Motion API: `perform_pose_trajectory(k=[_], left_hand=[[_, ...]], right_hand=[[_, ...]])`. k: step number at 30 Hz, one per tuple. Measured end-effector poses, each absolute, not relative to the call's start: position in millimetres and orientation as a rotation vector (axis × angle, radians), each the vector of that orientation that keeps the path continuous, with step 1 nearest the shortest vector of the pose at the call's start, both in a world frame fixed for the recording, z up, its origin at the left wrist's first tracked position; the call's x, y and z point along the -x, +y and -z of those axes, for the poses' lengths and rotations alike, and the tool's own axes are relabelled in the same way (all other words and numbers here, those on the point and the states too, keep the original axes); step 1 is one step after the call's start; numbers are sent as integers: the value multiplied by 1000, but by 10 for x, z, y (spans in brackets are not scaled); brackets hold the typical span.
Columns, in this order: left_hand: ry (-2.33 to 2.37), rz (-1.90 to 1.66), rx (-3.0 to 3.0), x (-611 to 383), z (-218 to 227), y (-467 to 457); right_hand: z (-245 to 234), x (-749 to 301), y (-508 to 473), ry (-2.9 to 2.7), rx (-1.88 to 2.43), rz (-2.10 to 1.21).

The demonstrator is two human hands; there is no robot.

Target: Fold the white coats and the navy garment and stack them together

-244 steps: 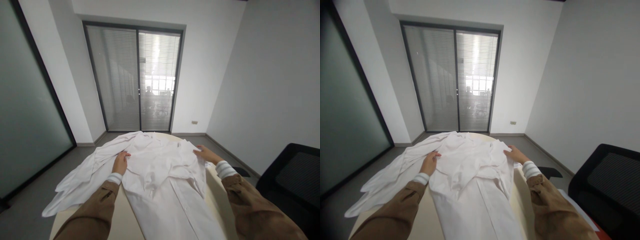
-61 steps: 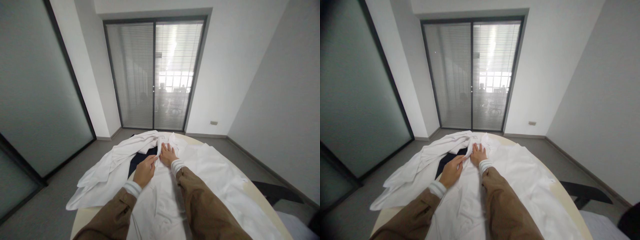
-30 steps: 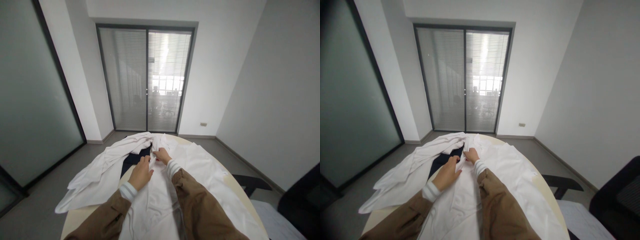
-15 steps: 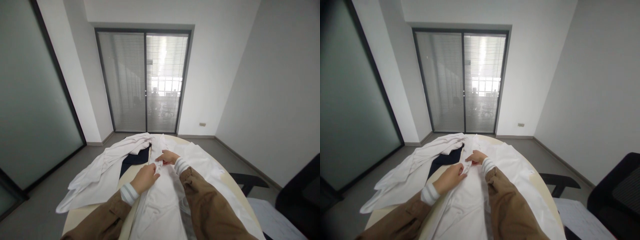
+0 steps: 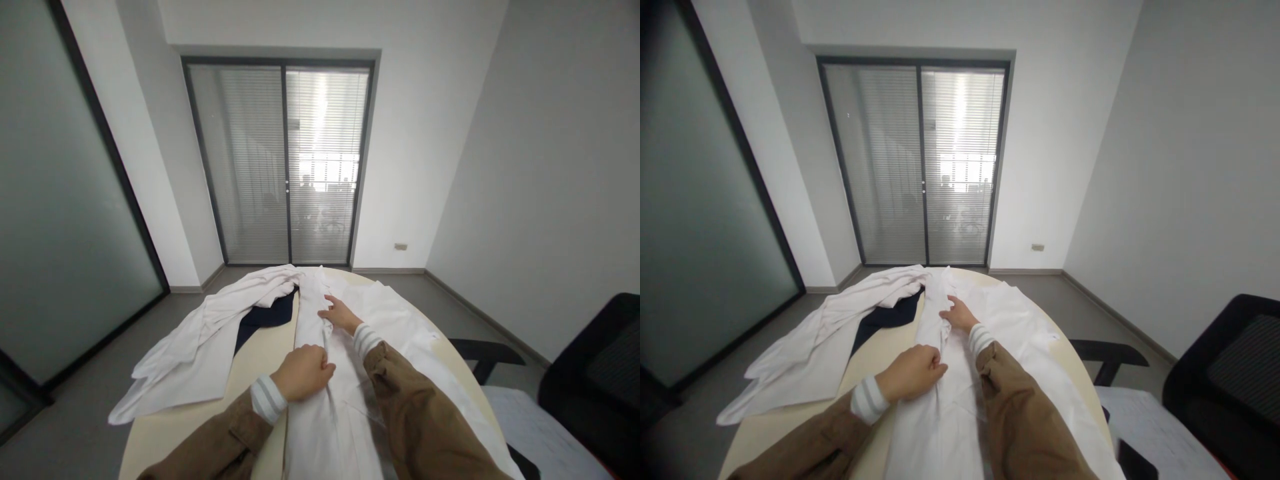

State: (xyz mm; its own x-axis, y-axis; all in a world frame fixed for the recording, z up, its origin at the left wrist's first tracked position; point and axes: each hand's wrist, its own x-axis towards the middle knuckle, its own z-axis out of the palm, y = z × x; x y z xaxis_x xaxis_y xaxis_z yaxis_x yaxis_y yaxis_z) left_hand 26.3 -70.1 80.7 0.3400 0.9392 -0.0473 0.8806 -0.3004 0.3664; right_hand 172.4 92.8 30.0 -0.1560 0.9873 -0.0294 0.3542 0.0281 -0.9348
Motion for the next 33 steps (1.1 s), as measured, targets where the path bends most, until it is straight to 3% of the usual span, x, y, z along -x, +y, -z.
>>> perform_pose_trajectory(k=[16,24,33], left_hand=[[1494,-361,-2328,-502,-457,-803],[450,-505,-2749,-350,-450,-899],[219,-366,-2788,-383,-366,-1046]], right_hand=[[-113,-1987,815,-1693,1187,-1165],[-45,-2007,818,-1778,1147,-1081],[40,-2019,850,-1860,1171,-898]])
